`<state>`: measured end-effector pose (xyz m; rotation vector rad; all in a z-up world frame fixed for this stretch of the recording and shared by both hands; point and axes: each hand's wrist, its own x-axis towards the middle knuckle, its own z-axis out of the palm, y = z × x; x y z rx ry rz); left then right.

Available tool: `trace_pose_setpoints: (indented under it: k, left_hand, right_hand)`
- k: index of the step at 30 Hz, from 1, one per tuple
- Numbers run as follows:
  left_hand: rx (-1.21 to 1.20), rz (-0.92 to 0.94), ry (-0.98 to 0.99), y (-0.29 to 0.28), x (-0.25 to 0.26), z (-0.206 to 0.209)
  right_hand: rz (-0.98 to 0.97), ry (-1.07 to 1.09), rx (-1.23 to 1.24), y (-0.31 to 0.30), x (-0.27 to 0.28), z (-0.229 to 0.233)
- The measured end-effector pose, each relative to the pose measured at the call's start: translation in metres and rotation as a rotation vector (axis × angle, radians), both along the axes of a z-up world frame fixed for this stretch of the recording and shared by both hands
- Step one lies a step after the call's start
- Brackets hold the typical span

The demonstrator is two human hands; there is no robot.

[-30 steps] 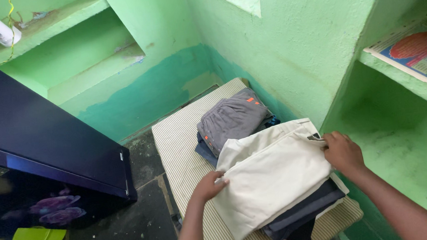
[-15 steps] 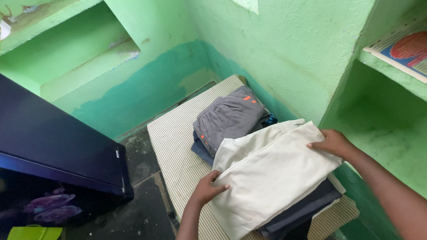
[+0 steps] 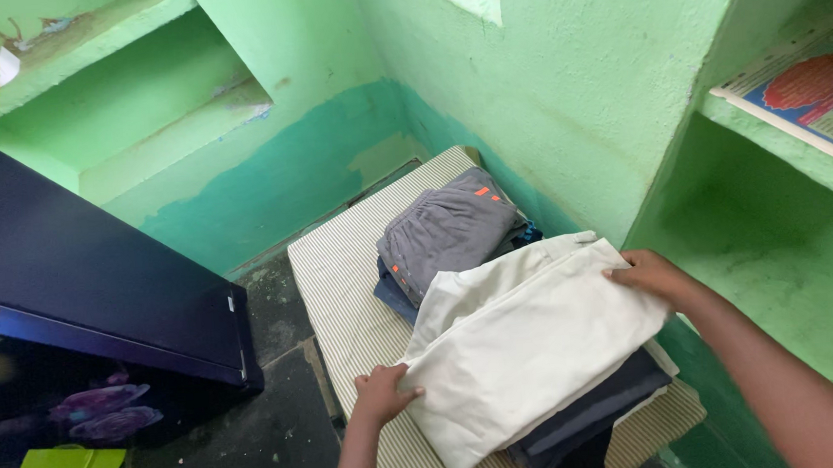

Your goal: The person repeatedly picks folded garments from a wall shelf and places them onto a striped mat on the floor, stacking them into two piles. Items handled include jeans, trousers, and shirts of various colors.

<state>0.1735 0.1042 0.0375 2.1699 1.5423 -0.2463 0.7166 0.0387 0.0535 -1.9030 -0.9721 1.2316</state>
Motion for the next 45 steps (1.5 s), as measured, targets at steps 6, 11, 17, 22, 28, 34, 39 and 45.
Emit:
trace_pose_setpoints:
  k: [6, 11, 17, 22, 28, 34, 39, 45]
  left_hand:
    - [0.06, -0.063, 0.163, 0.009, -0.025, -0.015]
    - [0.049, 0.021, -0.392, 0.011, 0.021, -0.02]
    - [-0.228, -0.053, -0.033, 0.038, 0.018, -0.007]
    - [-0.286, 0.009, -0.287, 0.087, 0.0, 0.022]
    - [0.103, 0.055, -0.091, 0.068, 0.044, 0.033]
    - [0.395, -0.087, -0.404, -0.071, 0.079, -0.017]
    - [0.125, 0.205, -0.389, -0.108, 0.062, -0.067]
    - [-0.074, 1.228, -0.732, -0.084, 0.027, -0.115]
  right_hand:
    - [0.053, -0.331, 0.105, -0.002, -0.005, -0.023]
    - [0.086, -0.271, -0.017, 0.001, -0.025, -0.005]
    - [0.045, 0.066, -0.011, -0.003, -0.042, 0.051]
    - [-0.128, 0.34, 0.191, 0.014, -0.024, 0.061]
    - [-0.023, -0.531, 0.143, 0.026, 0.003, -0.037]
    - [-0.068, -0.256, -0.003, 0.03, 0.037, -0.075]
    - [-0.107, -0.118, -0.208, 0.013, 0.014, -0.063]
    - [-0.163, 0.338, -0.307, -0.015, 0.003, -0.043]
